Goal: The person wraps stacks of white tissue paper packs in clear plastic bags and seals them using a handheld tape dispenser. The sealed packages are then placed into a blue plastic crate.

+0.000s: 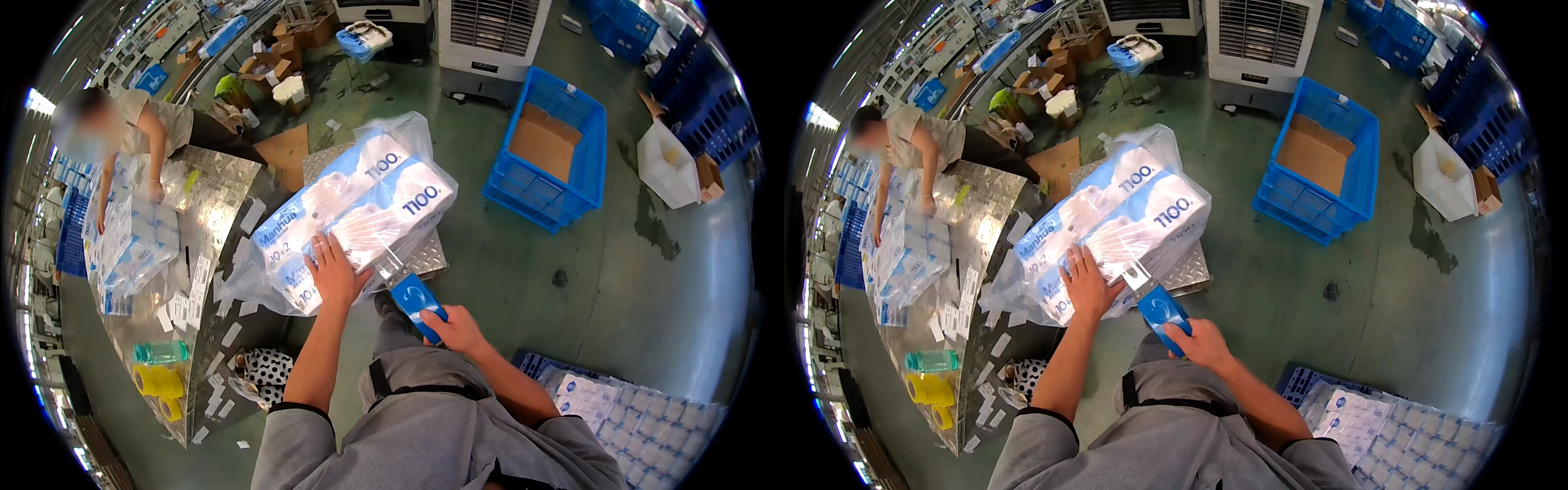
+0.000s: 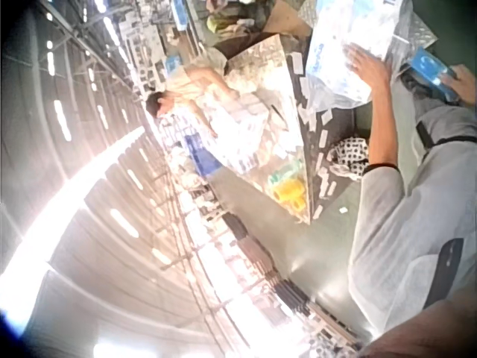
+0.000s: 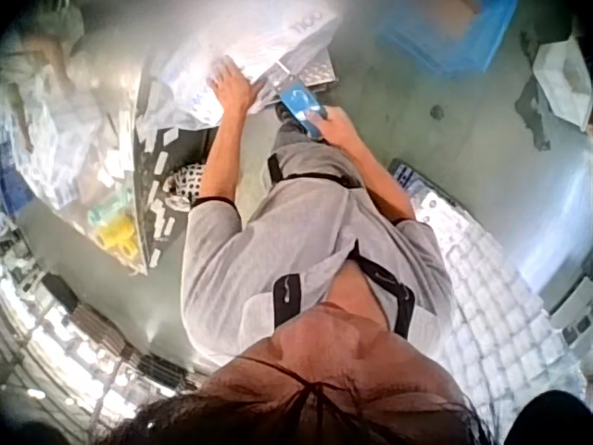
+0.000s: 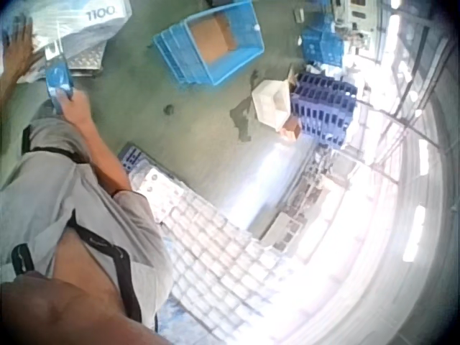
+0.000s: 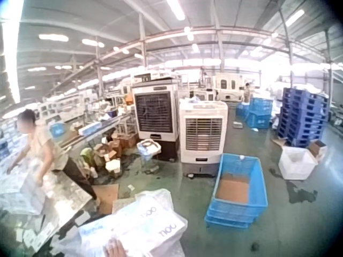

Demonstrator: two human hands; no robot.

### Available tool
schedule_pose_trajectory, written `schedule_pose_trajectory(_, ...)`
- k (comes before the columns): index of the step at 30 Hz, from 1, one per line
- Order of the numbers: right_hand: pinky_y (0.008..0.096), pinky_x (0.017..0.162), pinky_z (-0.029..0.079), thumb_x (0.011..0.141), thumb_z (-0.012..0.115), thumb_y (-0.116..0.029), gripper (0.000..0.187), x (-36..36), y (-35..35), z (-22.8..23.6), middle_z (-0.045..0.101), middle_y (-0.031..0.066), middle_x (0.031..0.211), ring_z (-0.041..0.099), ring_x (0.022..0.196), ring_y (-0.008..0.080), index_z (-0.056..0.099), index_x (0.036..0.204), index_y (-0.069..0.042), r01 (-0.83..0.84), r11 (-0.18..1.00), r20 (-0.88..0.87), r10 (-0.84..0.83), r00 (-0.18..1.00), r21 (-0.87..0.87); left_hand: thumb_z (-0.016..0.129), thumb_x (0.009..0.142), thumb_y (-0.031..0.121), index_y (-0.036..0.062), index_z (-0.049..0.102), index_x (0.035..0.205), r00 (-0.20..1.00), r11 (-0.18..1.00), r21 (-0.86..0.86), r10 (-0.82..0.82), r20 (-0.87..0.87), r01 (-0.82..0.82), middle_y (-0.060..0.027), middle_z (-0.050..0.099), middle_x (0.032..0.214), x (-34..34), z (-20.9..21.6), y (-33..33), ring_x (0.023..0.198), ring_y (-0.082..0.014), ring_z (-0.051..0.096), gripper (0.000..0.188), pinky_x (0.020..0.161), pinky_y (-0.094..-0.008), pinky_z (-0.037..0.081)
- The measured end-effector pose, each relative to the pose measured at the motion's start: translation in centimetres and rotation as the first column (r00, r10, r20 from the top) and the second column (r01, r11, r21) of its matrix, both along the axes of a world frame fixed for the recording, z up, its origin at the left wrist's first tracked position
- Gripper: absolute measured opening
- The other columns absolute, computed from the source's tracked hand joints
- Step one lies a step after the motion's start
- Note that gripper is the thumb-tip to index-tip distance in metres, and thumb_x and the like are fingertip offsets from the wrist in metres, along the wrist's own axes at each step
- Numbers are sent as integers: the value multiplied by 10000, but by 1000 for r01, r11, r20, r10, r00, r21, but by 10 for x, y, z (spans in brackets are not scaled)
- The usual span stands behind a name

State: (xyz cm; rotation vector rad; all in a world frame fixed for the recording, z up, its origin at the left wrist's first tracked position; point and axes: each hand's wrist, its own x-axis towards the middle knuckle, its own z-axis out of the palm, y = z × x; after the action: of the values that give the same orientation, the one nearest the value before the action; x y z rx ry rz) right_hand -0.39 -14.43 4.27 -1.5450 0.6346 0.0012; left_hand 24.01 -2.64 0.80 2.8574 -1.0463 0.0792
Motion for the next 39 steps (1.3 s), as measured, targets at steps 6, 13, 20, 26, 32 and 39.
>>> schedule_pose_trajectory(6, 289, 580, 499, 938, 551, -442, 484, -7, 7, -60, 688, 60, 642, 658, 594, 152, 675, 747, -15, 30, 999, -13, -31, 999, -12, 805, 663, 512, -78, 239, 1460, 998, 999, -12, 42, -37, -42, -262, 221, 1543, -5, 5, -5, 1457, -368, 183, 1141, 1149, -561, 169)
schedule_pose_trajectory(13, 282, 571, 506, 945, 588, -395, 447, 22, -3, -66, 673, 84, 650, 661, 581, 157, 638, 808, 27, 15, 1000, -18, -14, 1000, 28, 658, 807, 219, 71, 299, 1497, 863, 866, 79, -499, 77, 494, -92, 288, 1562, -37, -23, 10, 1454, -285, 226, 792, 1175, -467, 184)
schedule_pose_trajectory(20, 414, 693, 543, 863, 532, -445, 464, 66, -30, -4, 699, 89, 669, 701, 709, 272, 715, 746, -35, -519, 751, -574, 232, 786, -408, 481, 863, 197, 1, 474, 1390, 577, 629, 439, -773, 263, 642, -77, 300, 1565, -5, -44, 1, 1459, -225, 233, 562, 1195, -365, 154)
schedule_pose_trajectory(26, 443, 737, 537, 847, 516, -587, 617, 4, -56, -89, 703, 192, 835, 683, 825, 368, 725, 808, -8, -678, 628, -740, 233, 631, -381, 546, 840, 279, -63, 534, 1303, 724, 557, 466, -570, -388, 688, -197, 511, 1388, -6, -123, 52, 1361, -282, 405, 575, 1190, -374, 184)
schedule_pose_trajectory(32, 354, 684, 534, 825, 674, -457, 463, 37, -77, 35, 713, 150, 802, 700, 788, 245, 707, 824, 5, -472, 856, -586, 277, 762, -210, 748, 770, 397, 20, 405, 1437, -72, 807, 243, 243, -967, -538, -233, 540, 1344, -45, -180, 167, 1364, -307, 408, 840, 1108, -446, 320)
schedule_pose_trajectory(39, 276, 729, 522, 798, 776, -110, 187, 169, -61, 64, 717, 55, 891, 646, 811, 102, 699, 945, -24, -281, 921, 66, 274, 959, 269, 796, 760, 275, 72, 65, 1545, 437, 70, -465, -246, -865, -882, -145, 229, 1567, 18, -51, 168, 1422, -270, 274, 1092, 1148, -392, 239)
